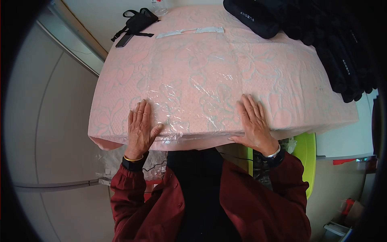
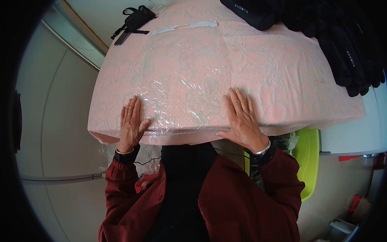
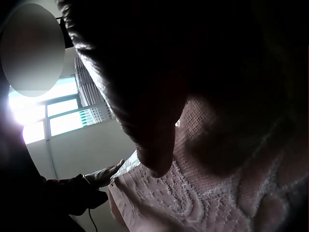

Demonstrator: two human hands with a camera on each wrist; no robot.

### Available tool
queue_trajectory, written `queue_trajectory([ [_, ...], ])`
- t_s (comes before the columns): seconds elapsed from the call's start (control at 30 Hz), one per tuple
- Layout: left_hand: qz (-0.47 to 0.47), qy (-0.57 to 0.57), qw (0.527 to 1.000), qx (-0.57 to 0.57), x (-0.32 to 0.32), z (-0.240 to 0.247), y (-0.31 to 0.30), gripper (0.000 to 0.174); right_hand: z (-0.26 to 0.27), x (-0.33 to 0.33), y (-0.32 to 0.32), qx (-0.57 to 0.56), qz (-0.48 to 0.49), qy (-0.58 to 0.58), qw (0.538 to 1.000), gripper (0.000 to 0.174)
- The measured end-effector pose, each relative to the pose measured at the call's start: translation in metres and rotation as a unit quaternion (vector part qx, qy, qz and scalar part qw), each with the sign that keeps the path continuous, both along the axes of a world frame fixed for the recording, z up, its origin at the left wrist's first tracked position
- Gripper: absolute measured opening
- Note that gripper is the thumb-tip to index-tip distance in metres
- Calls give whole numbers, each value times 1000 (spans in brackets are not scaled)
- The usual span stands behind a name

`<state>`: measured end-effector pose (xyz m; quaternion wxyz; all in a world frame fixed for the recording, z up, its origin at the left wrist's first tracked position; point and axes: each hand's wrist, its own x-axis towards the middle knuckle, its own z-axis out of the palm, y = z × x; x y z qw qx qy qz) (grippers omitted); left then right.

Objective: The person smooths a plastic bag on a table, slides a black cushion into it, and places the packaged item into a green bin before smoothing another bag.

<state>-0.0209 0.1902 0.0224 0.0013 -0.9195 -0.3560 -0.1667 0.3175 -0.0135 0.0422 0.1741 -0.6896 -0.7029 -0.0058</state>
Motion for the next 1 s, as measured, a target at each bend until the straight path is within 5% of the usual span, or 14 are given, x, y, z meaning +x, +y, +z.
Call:
queue_trajectory([
  [0.17,-44,-128,991,18,19,32,-54,66,10,-26,-22,123,113,114,979,79],
  [0.23,-158,-181,965,-106,38,31,-79,60,-2,-45,-22,104,134,136,976,75],
  [0.33,-254,-137,948,-137,67,12,-99,59,-9,-57,-12,81,174,168,967,66],
  [0.57,-75,-51,995,-31,32,19,-79,64,-3,-40,-20,91,15,72,993,64],
  [0.63,-31,-33,999,-7,32,24,-78,65,-3,-45,-15,98,45,99,989,65],
  [0.8,-142,-153,963,-168,73,25,-90,67,-24,-84,10,96,185,202,957,67],
  [1.0,-176,-215,881,-383,97,33,-72,72,-35,-99,34,119,124,117,978,69],
])
